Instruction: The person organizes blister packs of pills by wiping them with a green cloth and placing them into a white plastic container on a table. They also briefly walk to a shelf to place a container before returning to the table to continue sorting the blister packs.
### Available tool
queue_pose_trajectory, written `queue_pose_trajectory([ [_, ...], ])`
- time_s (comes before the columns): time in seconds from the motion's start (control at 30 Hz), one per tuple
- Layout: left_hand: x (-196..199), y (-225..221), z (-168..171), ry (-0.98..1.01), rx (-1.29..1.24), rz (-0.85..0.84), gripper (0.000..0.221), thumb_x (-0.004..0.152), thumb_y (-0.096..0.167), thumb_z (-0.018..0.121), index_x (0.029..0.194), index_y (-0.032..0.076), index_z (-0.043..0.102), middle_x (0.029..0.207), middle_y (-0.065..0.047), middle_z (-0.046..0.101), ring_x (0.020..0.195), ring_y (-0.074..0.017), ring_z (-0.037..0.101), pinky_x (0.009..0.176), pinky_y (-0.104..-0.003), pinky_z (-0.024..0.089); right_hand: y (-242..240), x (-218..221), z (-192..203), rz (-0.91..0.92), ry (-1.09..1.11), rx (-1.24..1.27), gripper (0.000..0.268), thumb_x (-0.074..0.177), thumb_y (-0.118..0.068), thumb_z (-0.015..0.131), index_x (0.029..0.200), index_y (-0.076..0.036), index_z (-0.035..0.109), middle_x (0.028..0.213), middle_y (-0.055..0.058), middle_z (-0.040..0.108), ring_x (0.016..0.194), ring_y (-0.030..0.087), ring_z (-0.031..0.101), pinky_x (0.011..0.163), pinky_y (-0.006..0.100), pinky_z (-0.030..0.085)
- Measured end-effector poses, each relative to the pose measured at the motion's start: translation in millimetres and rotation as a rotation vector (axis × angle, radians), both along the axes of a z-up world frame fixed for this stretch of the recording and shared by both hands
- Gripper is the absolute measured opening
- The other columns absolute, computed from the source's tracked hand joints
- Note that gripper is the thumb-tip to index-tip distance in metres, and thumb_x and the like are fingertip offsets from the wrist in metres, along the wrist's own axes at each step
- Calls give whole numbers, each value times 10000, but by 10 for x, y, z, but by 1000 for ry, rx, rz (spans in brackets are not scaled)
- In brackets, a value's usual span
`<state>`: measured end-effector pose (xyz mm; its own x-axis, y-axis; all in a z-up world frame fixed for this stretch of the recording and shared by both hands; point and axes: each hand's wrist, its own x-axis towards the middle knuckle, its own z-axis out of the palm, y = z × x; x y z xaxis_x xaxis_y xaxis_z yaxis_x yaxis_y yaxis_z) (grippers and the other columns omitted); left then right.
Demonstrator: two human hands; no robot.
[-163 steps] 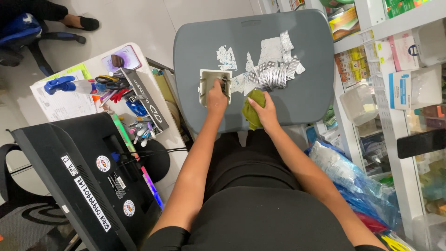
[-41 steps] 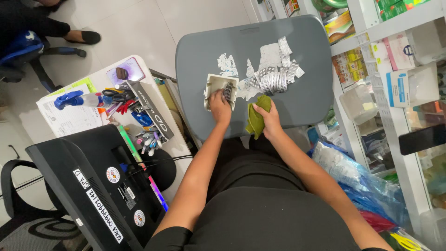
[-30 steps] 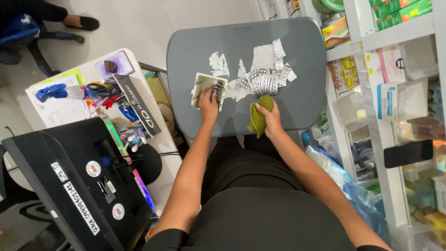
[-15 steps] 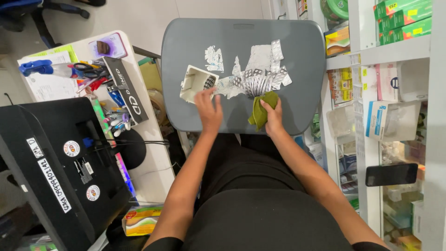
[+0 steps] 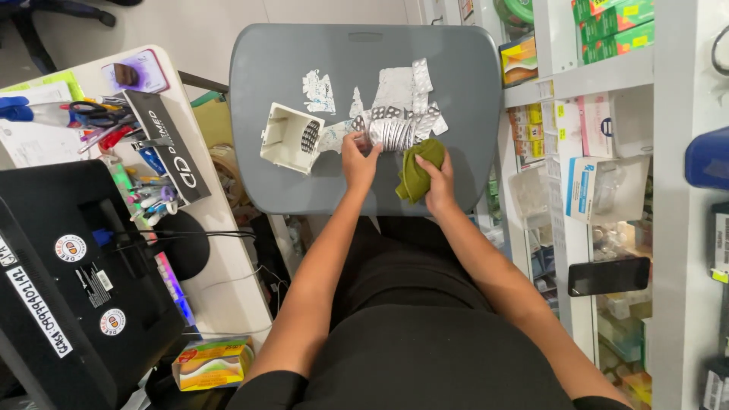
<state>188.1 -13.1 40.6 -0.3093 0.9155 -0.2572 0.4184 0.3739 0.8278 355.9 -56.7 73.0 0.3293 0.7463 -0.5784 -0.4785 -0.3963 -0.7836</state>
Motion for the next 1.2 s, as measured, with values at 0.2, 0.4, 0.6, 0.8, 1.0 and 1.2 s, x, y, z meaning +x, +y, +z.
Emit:
queue_pose_trajectory([
  [0.2, 175, -282, 279, -404, -165, 37, 414, 939, 284, 780, 1283, 100, 642, 1171, -153, 705, 1089, -302, 705, 935, -411, 569, 125, -205, 178, 198, 84, 106, 605, 930, -186, 799, 1456, -160, 503, 1321, 107, 585, 1209, 244, 574, 992, 476, 503],
  [0.4, 224, -436, 571, -579, -189, 130, 284, 1015, 193, 668, 1273, 77, 700, 1178, -158, 724, 1122, -263, 689, 955, -419, 554, 326, -289, 277, 441, -177, 205, 607, 822, -136, 898, 1344, -178, 592, 1224, 41, 667, 1140, 144, 603, 978, 383, 516],
  [0.6, 68, -449, 818, -661, -107, 117, 330, 988, 104, 664, 1293, -23, 668, 1188, -187, 718, 1110, -234, 672, 965, -395, 546, 278, -480, 406, 327, -177, 145, 410, 956, -194, 783, 1299, -81, 590, 1204, 121, 671, 1109, 198, 618, 930, 429, 535],
  [0.8, -269, -547, 575, -722, -168, 114, 314, 922, 93, 775, 1230, 46, 730, 1077, -122, 771, 946, -181, 740, 816, -347, 626, 293, -475, 254, 574, 20, 89, 637, 763, -49, 909, 1314, -85, 591, 1200, 92, 697, 1091, 215, 668, 901, 432, 561],
  [1.0, -645, -564, 533, -764, -122, 154, 352, 922, 67, 758, 1261, 8, 681, 1092, -104, 746, 934, -130, 703, 804, -270, 627, 284, -799, 573, 426, 100, 48, 487, 855, -125, 858, 1273, -79, 613, 1150, 96, 701, 1021, 205, 690, 839, 409, 586],
  [1.2, -1052, -524, 676, -445, -142, 84, 269, 877, 164, 840, 1138, 133, 782, 998, -54, 783, 906, -162, 752, 737, -338, 644, 107, -1131, 150, 524, 285, 96, 685, 734, 70, 873, 1308, -145, 565, 1227, 59, 688, 1116, 201, 669, 944, 417, 570],
])
